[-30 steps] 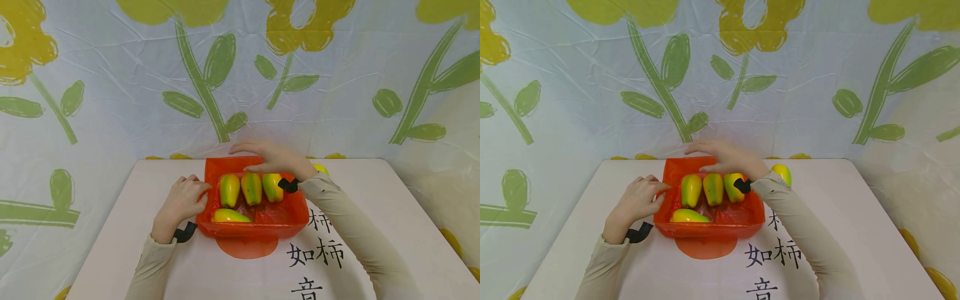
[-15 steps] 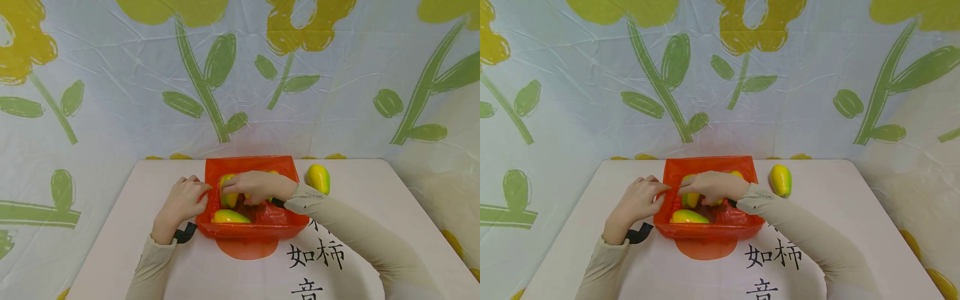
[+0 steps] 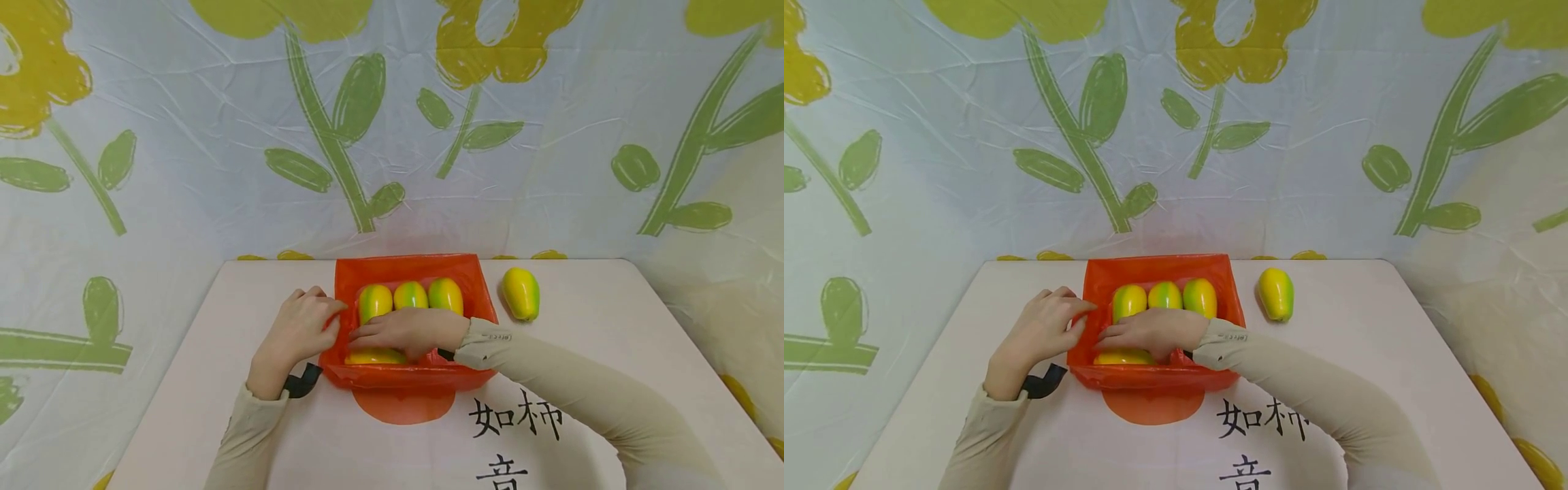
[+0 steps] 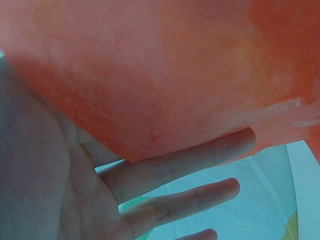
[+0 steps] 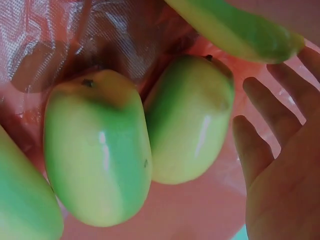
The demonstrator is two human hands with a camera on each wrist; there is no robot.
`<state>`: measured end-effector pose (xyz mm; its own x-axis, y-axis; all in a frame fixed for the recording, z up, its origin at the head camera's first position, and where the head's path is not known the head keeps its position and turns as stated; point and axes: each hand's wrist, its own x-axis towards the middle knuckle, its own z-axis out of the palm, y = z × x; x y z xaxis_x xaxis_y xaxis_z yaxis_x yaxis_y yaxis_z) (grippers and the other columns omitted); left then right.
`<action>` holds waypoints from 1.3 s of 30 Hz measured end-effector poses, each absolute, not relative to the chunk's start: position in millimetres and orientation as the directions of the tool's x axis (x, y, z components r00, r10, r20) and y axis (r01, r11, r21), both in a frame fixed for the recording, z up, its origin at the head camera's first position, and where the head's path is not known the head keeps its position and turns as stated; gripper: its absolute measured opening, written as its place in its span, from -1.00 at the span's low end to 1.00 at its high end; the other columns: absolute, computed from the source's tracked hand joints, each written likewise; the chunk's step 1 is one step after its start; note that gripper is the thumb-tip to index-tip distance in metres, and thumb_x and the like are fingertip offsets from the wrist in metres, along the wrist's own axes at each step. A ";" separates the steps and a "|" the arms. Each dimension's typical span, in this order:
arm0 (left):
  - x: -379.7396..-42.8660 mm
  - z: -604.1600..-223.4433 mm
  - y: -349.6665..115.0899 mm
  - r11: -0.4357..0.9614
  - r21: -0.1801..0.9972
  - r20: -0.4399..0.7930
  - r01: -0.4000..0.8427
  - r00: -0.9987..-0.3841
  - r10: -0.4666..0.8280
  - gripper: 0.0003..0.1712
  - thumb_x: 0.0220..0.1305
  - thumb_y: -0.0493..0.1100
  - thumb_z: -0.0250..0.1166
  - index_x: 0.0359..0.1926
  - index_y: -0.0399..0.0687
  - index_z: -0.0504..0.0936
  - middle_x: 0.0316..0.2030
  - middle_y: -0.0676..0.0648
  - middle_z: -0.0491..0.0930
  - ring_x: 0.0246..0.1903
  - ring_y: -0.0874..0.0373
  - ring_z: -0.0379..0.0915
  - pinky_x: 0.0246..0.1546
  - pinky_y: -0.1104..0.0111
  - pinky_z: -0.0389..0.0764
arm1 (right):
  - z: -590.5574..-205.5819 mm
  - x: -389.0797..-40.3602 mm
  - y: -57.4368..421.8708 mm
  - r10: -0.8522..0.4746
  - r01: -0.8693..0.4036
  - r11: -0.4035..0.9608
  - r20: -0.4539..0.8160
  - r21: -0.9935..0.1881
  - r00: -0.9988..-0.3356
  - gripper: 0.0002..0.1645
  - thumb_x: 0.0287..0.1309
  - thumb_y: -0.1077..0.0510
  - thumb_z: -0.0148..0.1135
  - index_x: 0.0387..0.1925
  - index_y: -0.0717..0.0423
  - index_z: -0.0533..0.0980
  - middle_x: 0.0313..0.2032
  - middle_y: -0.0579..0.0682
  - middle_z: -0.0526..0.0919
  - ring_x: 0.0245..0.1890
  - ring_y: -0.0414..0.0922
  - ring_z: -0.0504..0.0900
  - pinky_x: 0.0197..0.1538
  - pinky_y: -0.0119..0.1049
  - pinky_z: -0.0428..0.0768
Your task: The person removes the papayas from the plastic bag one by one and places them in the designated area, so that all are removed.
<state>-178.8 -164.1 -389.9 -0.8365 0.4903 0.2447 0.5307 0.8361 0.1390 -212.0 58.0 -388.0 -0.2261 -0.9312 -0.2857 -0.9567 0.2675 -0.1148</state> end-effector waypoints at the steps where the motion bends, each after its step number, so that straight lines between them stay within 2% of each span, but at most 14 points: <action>1: -178.7 -389.8 -164.1 0.837 0.139 0.244 0.530 -0.837 0.490 -0.68 0.15 -0.24 0.19 -0.12 -0.09 0.77 -0.29 -0.02 0.74 -0.22 -0.01 0.49 -0.13 0.12 0.49 | -389.0 -211.4 58.1 -0.933 -0.958 0.265 -0.282 -0.112 -0.225 -0.01 0.03 0.22 0.47 0.47 -0.16 0.24 0.40 -0.20 0.33 0.37 -0.23 0.29 0.29 -0.33 0.38; 9: -177.5 -390.1 -165.3 0.840 0.151 0.235 0.521 -0.845 0.481 -0.67 0.14 -0.24 0.20 -0.11 -0.10 0.77 -0.29 -0.03 0.73 -0.23 -0.01 0.48 -0.14 0.12 0.50 | -398.7 -208.1 56.9 -0.942 -0.976 0.215 -0.270 -0.023 -0.201 -0.06 0.14 0.31 0.35 0.50 -0.13 0.19 0.43 -0.17 0.29 0.40 -0.23 0.27 0.33 -0.36 0.31; 13: -177.4 -389.3 -165.6 0.840 0.152 0.242 0.521 -0.844 0.480 -0.67 0.13 -0.25 0.20 -0.11 -0.10 0.77 -0.29 -0.03 0.73 -0.22 -0.01 0.48 -0.13 0.11 0.49 | -401.7 -206.9 56.0 -0.941 -0.978 0.207 -0.270 0.018 -0.204 -0.17 0.29 0.20 0.23 0.52 -0.13 0.15 0.46 -0.16 0.25 0.43 -0.21 0.23 0.37 -0.33 0.25; 17: -177.6 -388.8 -166.3 0.839 0.149 0.247 0.523 -0.842 0.480 -0.67 0.14 -0.24 0.20 -0.10 -0.09 0.77 -0.28 -0.03 0.74 -0.21 -0.01 0.48 -0.12 0.11 0.50 | -402.3 -206.4 56.3 -0.940 -0.977 0.211 -0.268 0.034 -0.212 -0.19 0.32 0.14 0.20 0.53 -0.13 0.13 0.47 -0.17 0.22 0.44 -0.21 0.21 0.39 -0.31 0.22; 21: -177.4 -388.7 -166.8 0.838 0.147 0.246 0.526 -0.840 0.484 -0.67 0.14 -0.24 0.19 -0.10 -0.09 0.77 -0.28 -0.03 0.74 -0.22 -0.01 0.48 -0.12 0.11 0.50 | -401.2 -207.0 57.9 -0.947 -0.978 0.210 -0.250 -0.003 -0.203 -0.13 0.23 0.19 0.29 0.51 -0.10 0.17 0.44 -0.15 0.27 0.42 -0.21 0.25 0.37 -0.32 0.26; 27: -177.1 -387.8 -167.6 0.840 0.142 0.246 0.523 -0.841 0.482 -0.67 0.15 -0.24 0.19 -0.10 -0.09 0.77 -0.27 -0.03 0.74 -0.22 0.00 0.48 -0.13 0.12 0.50 | -396.6 -210.6 62.2 -0.950 -0.966 0.247 -0.215 -0.079 -0.225 -0.02 0.10 0.19 0.41 0.51 -0.10 0.16 0.42 -0.16 0.30 0.39 -0.22 0.28 0.32 -0.34 0.34; 35: -178.2 -389.7 -167.8 0.840 0.146 0.250 0.523 -0.840 0.481 -0.68 0.16 -0.23 0.20 -0.10 -0.09 0.77 -0.28 -0.03 0.74 -0.21 0.00 0.48 -0.15 0.12 0.49 | -375.4 -213.6 72.3 -0.934 -0.914 0.343 -0.182 -0.216 -0.308 0.19 -0.09 0.24 0.55 0.52 -0.16 0.11 0.46 -0.24 0.21 0.29 -0.18 0.38 0.26 -0.30 0.43; 39: -178.7 -389.7 -168.3 0.838 0.139 0.254 0.528 -0.837 0.485 -0.67 0.14 -0.24 0.19 -0.11 -0.09 0.77 -0.29 -0.03 0.74 -0.21 -0.01 0.48 -0.16 0.13 0.49 | -365.2 -215.5 76.9 -0.936 -0.899 0.348 -0.146 -0.265 -0.319 0.24 -0.14 0.29 0.57 0.52 -0.12 0.09 0.45 -0.23 0.20 0.35 -0.18 0.30 0.32 -0.24 0.36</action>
